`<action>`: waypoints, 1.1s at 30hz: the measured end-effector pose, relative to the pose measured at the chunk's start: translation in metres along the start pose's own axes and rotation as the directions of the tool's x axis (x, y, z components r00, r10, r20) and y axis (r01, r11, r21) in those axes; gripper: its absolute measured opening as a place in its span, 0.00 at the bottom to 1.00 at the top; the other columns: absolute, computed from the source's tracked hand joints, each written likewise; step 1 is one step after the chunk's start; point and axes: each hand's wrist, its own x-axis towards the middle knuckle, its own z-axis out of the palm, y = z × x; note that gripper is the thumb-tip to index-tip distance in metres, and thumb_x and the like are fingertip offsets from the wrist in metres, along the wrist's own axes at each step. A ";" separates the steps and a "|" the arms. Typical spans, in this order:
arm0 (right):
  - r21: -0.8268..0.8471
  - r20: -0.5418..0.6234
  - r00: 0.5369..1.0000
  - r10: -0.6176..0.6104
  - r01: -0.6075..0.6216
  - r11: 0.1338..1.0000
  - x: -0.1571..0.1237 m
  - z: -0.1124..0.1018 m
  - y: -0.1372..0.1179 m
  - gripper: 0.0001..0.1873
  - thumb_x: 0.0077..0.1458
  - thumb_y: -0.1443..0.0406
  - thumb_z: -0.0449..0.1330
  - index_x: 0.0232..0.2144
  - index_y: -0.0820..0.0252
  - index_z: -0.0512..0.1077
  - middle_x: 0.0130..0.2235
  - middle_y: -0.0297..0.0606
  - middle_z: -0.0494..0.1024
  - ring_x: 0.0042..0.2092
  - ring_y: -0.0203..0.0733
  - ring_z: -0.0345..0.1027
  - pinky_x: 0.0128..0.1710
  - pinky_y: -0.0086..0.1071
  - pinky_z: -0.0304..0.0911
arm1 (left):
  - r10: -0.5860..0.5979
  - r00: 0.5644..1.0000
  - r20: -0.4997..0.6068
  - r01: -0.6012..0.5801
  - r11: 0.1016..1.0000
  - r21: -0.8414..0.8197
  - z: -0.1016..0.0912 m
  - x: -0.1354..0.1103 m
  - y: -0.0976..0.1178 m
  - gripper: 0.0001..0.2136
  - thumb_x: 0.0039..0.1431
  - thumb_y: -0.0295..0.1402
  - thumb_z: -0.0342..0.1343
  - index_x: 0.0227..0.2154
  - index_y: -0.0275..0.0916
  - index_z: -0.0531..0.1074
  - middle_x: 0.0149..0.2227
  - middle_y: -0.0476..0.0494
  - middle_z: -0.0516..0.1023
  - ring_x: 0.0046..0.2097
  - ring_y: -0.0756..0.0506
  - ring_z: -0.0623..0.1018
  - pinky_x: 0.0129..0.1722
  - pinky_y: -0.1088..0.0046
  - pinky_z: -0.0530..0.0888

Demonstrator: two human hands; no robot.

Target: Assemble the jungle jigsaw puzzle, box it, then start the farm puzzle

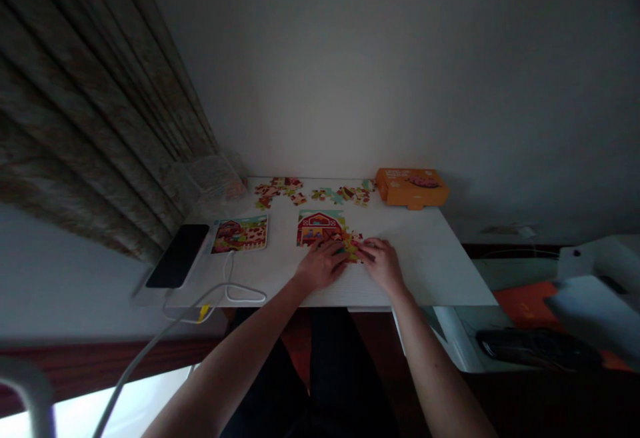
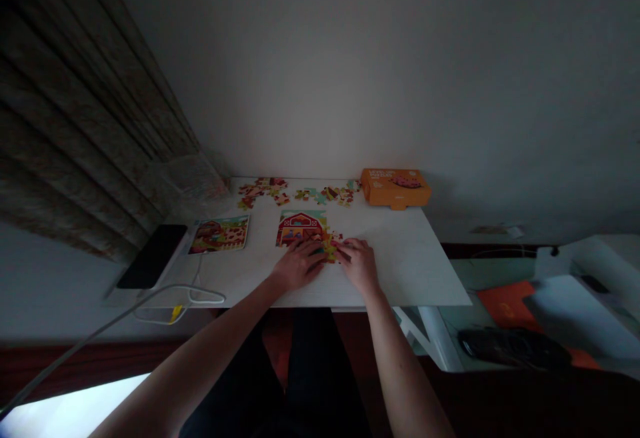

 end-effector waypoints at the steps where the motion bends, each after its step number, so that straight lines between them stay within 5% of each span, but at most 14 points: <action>1: 0.048 -0.024 0.999 0.021 -0.020 0.999 0.000 0.001 0.002 0.14 0.65 0.56 0.59 0.43 0.51 0.84 0.44 0.45 0.82 0.45 0.50 0.73 0.49 0.44 0.68 | 0.000 1.000 0.000 0.000 1.000 0.007 0.001 0.000 0.000 0.16 0.72 0.40 0.50 0.58 0.50 0.76 0.63 0.44 0.75 0.67 0.39 0.69 0.69 0.50 0.60; 6: 0.325 -0.182 0.943 0.278 -0.209 0.922 0.001 0.004 0.017 0.21 0.66 0.52 0.53 0.42 0.56 0.81 0.41 0.46 0.83 0.41 0.48 0.75 0.45 0.42 0.70 | -0.018 0.999 0.032 0.019 1.000 -0.019 0.003 0.000 -0.001 0.17 0.74 0.41 0.47 0.58 0.52 0.75 0.65 0.46 0.73 0.70 0.40 0.65 0.72 0.46 0.55; 11: 0.348 -0.156 0.915 0.371 -0.300 0.888 0.005 0.006 0.022 0.22 0.63 0.50 0.55 0.40 0.57 0.81 0.40 0.45 0.84 0.37 0.46 0.73 0.41 0.40 0.70 | -0.065 0.997 0.046 0.066 0.997 -0.024 0.004 0.000 0.000 0.17 0.75 0.42 0.45 0.59 0.54 0.74 0.67 0.47 0.71 0.71 0.40 0.64 0.72 0.40 0.51; 17: 0.048 -0.024 0.992 0.126 -0.125 0.991 0.012 0.004 0.003 0.19 0.64 0.52 0.58 0.47 0.54 0.80 0.50 0.46 0.82 0.49 0.52 0.74 0.51 0.45 0.67 | -0.114 0.993 0.021 0.114 0.993 0.014 0.002 0.003 0.001 0.17 0.74 0.42 0.46 0.60 0.54 0.73 0.66 0.46 0.72 0.72 0.38 0.62 0.71 0.34 0.50; 22: -0.230 0.120 0.993 0.008 0.020 0.973 0.011 0.005 -0.015 0.19 0.65 0.56 0.60 0.56 0.48 0.76 0.63 0.44 0.74 0.60 0.58 0.66 0.54 0.51 0.63 | -0.136 0.991 0.020 0.136 0.991 -0.003 0.000 0.005 -0.001 0.17 0.74 0.40 0.47 0.59 0.52 0.73 0.66 0.44 0.72 0.71 0.37 0.65 0.69 0.32 0.50; 33: -0.080 0.162 0.985 -0.051 0.064 0.995 0.051 0.016 0.002 0.14 0.66 0.55 0.59 0.49 0.49 0.80 0.56 0.41 0.80 0.56 0.50 0.70 0.56 0.46 0.65 | -0.100 0.995 0.017 0.100 0.995 0.026 -0.002 0.007 -0.030 0.16 0.74 0.41 0.47 0.57 0.53 0.75 0.66 0.44 0.72 0.70 0.39 0.66 0.70 0.38 0.51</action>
